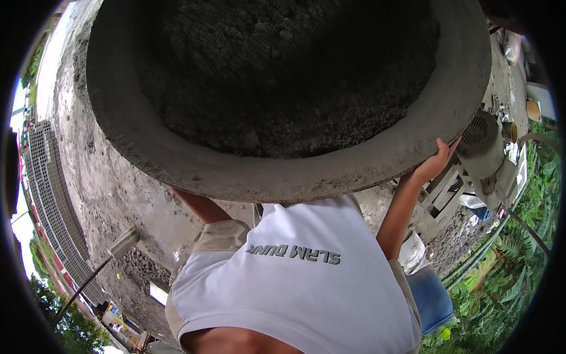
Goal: The recorder uses hands to check the consistency of cement in a mixer and helps stir it.
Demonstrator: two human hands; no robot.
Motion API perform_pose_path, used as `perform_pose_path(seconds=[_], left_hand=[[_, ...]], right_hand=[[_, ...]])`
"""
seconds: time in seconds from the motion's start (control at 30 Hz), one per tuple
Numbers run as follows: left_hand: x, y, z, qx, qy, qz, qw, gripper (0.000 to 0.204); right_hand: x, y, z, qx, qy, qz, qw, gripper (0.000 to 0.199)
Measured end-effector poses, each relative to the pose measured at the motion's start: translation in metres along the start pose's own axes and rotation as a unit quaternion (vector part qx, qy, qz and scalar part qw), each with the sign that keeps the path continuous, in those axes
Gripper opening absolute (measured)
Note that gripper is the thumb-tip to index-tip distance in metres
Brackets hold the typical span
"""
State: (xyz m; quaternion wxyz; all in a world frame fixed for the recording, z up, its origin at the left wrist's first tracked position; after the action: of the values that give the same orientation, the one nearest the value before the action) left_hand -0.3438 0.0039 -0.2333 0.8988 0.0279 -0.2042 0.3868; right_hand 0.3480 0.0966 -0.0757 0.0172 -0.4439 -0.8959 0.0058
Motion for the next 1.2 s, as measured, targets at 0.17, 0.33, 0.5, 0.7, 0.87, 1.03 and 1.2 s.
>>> perform_pose_path(seconds=[0.17, 0.33, 0.5, 0.7, 0.87, 1.03, 1.2], left_hand=[[-0.008, -0.009, -0.007, -0.012, -0.052, 0.008, 0.999, 0.075], [-0.021, -0.02, -0.013, -0.022, -0.1, 0.021, 0.995, 0.075], [-0.033, -0.04, -0.026, -0.04, -0.145, 0.033, 0.988, 0.074], [-0.032, -0.057, -0.044, -0.057, -0.209, 0.04, 0.975, 0.074], [-0.022, -0.071, -0.06, -0.06, -0.265, 0.043, 0.961, 0.074], [-0.006, -0.069, -0.053, -0.042, -0.32, 0.041, 0.946, 0.073], [-0.003, -0.046, -0.041, 0.017, -0.325, 0.043, 0.945, 0.074]], right_hand=[[-0.035, 0.016, 0.024, -0.04, -0.038, 0.048, 0.997, 0.045], [-0.003, -0.02, 0.013, -0.088, -0.084, -0.042, 0.992, 0.047], [-0.013, -0.03, 0.055, 0.081, 0.05, -0.012, 0.995, 0.061], [-0.043, -0.031, 0.077, 0.123, 0.015, -0.051, 0.991, 0.064], [-0.067, -0.016, 0.091, 0.155, -0.011, -0.092, 0.984, 0.066], [-0.054, 0.02, 0.084, 0.149, 0.014, -0.072, 0.986, 0.066], [0.039, 0.062, 0.073, 0.104, 0.122, 0.045, 0.986, 0.063]])
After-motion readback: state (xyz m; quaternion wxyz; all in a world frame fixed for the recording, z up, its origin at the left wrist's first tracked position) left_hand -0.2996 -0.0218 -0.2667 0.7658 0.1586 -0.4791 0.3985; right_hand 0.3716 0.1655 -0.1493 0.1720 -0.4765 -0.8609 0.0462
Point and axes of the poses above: each hand's wrist, its own y-axis towards the middle knuckle, its own x-axis out of the palm, z = x × y, the point moved 6 cm from there along y, towards the middle knuckle, and after that the axes turned 1 degree about -z, right-handed, at the moved point
